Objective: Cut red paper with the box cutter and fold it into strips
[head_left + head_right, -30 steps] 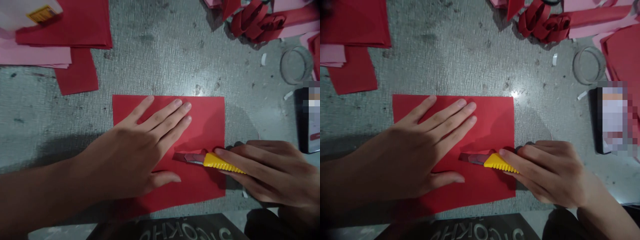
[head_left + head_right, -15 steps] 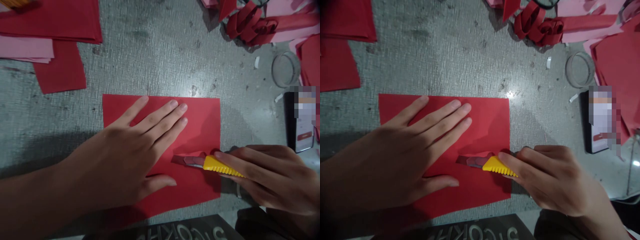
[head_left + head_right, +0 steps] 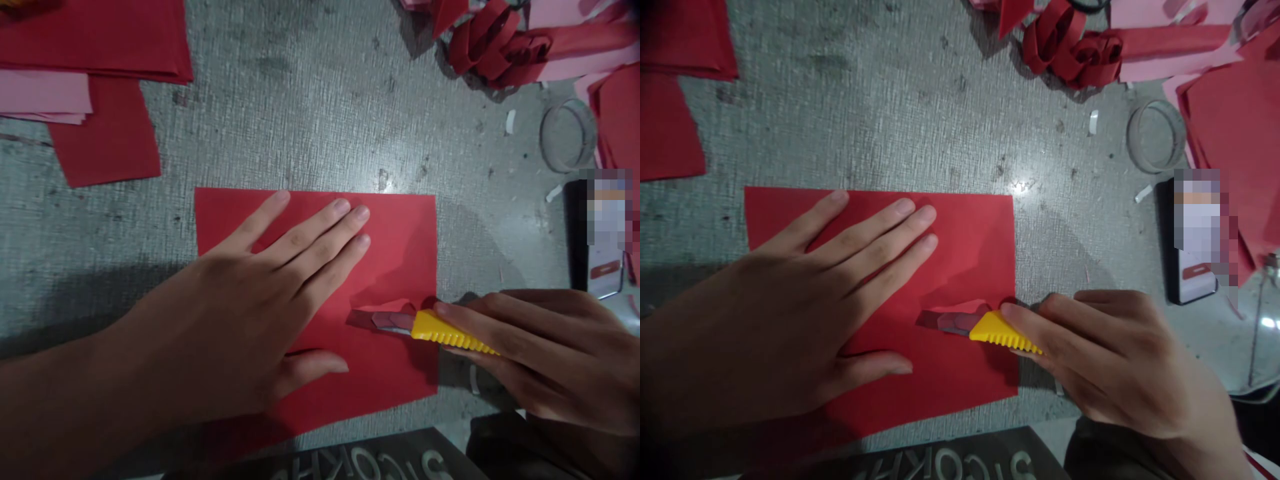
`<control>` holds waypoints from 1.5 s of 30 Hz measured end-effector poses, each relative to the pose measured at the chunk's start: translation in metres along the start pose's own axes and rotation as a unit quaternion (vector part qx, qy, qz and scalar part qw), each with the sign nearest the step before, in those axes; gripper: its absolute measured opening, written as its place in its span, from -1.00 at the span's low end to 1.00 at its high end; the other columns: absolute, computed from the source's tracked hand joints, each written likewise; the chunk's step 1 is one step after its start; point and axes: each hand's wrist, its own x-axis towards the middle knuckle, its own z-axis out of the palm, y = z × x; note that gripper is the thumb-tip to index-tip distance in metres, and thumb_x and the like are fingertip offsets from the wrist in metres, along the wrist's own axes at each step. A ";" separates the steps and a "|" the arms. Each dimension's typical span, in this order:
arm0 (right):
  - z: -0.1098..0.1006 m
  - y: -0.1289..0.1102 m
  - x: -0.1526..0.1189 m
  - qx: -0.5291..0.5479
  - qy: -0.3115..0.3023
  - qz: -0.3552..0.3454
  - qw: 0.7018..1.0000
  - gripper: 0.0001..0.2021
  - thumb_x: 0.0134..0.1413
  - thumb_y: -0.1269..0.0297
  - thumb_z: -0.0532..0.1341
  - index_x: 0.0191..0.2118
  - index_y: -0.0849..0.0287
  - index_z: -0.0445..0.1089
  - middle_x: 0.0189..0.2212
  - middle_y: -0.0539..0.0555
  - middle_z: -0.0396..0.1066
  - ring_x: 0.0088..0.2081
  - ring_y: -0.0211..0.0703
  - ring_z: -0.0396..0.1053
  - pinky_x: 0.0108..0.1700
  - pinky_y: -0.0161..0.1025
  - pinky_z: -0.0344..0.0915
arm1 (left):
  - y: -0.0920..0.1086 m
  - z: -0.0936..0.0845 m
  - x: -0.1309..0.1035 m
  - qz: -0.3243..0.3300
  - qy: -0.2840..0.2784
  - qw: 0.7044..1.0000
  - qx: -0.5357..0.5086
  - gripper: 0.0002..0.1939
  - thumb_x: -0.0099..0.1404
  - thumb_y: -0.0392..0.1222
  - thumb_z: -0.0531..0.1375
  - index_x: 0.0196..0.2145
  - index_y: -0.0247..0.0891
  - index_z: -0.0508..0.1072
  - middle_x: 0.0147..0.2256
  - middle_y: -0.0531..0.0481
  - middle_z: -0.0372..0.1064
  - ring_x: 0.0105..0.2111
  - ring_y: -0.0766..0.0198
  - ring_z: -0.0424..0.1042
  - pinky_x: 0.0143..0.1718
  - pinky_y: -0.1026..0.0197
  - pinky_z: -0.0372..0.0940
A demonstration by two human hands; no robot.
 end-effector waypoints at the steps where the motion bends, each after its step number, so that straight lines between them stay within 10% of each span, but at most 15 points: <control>1: 0.000 0.000 -0.001 -0.002 0.004 0.000 1.000 -0.32 0.55 0.46 0.11 0.64 0.00 0.00 -0.17 0.03 0.67 -0.26 -0.07 0.59 -0.23 0.00 0.43 | 0.000 0.000 0.000 0.000 0.000 1.000 0.001 -0.04 0.43 0.48 0.14 0.55 -0.16 0.24 0.55 -0.14 0.13 0.54 -0.38 0.11 0.55 -0.48 0.02; 15: -0.009 0.005 0.005 -0.016 -0.007 -0.009 1.000 -0.34 0.63 0.39 0.03 0.67 0.02 -0.14 -0.27 0.07 0.61 -0.35 -0.12 0.57 -0.37 -0.05 0.40 | -0.001 0.001 -0.002 0.009 0.005 1.000 0.016 -0.02 0.45 0.49 0.08 0.57 -0.19 0.19 0.56 -0.13 0.10 0.54 -0.36 0.10 0.59 -0.44 -0.05; 45: -0.022 0.009 -0.017 0.022 -0.017 0.033 0.999 -0.53 0.52 0.47 0.07 0.40 0.10 0.37 -0.25 0.09 0.63 -0.36 -0.06 0.58 -0.41 -0.03 0.36 | -0.002 0.012 -0.009 -0.002 0.036 0.999 0.010 -0.02 0.46 0.52 0.03 0.58 -0.15 0.14 0.59 -0.09 0.01 0.54 -0.31 0.13 0.65 -0.37 -0.16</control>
